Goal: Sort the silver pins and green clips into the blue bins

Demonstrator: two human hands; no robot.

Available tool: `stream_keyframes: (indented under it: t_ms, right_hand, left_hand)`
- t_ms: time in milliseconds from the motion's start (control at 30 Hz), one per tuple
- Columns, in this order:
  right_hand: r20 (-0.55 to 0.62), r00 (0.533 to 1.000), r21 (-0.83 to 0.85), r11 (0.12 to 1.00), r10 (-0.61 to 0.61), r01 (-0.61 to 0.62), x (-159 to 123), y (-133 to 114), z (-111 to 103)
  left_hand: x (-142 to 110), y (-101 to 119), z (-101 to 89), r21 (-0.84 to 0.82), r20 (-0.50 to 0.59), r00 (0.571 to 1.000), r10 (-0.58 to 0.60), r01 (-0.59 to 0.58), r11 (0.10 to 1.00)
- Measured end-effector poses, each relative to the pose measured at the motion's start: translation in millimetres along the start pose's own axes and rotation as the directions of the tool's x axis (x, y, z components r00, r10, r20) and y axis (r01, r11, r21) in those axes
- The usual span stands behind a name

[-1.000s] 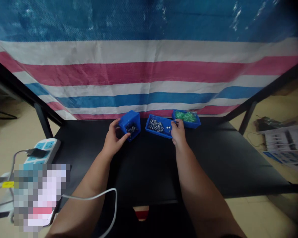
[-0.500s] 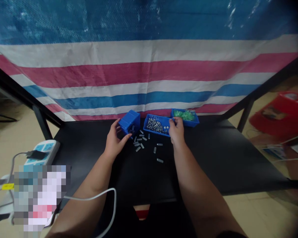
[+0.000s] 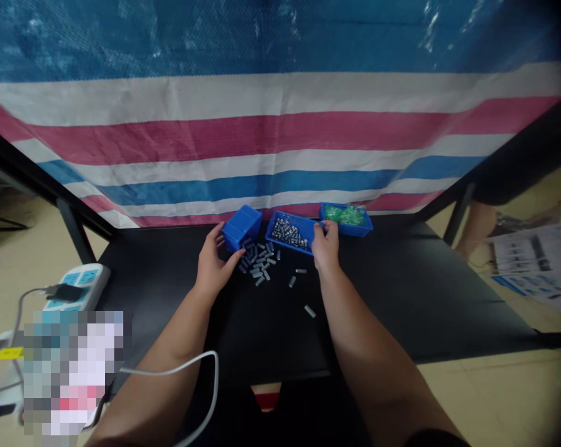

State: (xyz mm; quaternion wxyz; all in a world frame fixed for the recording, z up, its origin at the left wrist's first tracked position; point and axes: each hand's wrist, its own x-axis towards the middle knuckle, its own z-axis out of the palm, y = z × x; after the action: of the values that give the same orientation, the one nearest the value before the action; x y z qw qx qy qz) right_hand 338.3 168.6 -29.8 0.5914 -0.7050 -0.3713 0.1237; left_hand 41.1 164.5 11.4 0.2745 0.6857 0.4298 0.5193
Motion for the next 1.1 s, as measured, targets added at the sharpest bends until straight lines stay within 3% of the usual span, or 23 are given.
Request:
stream_keyframes:
  t_ms: [133, 267, 467, 733, 833, 967, 1100]
  right_hand:
    - [0.009, 1.000, -0.012, 1.000, -0.007, 0.007, 0.4, -3.9, -2.2]
    - [0.047, 0.991, 0.003, 0.993, -0.122, 0.122, -3.6, -17.4, -6.7]
    - [0.147, 0.948, 0.052, 0.959, -0.282, 0.277, -16.5, -37.2, -10.4]
    - [0.190, 0.849, 0.075, 0.869, -0.493, 0.489, -26.1, -47.9, -16.2]
    - [0.148, 0.821, 0.081, 0.835, -0.551, 0.545, -25.2, -46.7, -14.4]
    - [0.058, 0.730, 0.162, 0.728, -0.681, 0.666, -23.6, -43.5, -10.7]
    - [0.044, 0.678, 0.172, 0.674, -0.734, 0.719, -26.4, -45.2, -10.7]
  left_hand:
    - [0.0, 0.0, 0.9, -0.045, -0.053, 0.995, -0.079, 0.076, 0.996]
    - [2.7, -2.4, 1.7, -0.168, -0.160, 0.967, -0.198, 0.171, 0.971]
    - [8.0, -6.0, -2.6, -0.194, -0.257, 0.943, -0.211, 0.164, 0.967]
    - [8.2, -6.2, -4.6, -0.172, -0.264, 0.943, -0.202, 0.160, 0.972]
    - [7.9, -9.4, -4.3, -0.159, -0.259, 0.948, -0.188, 0.150, 0.976]
    - [7.9, -14.5, -3.8, -0.138, -0.275, 0.948, -0.161, 0.127, 0.982]
    - [7.6, -17.1, -3.7, -0.136, -0.281, 0.948, -0.147, 0.112, 0.984]
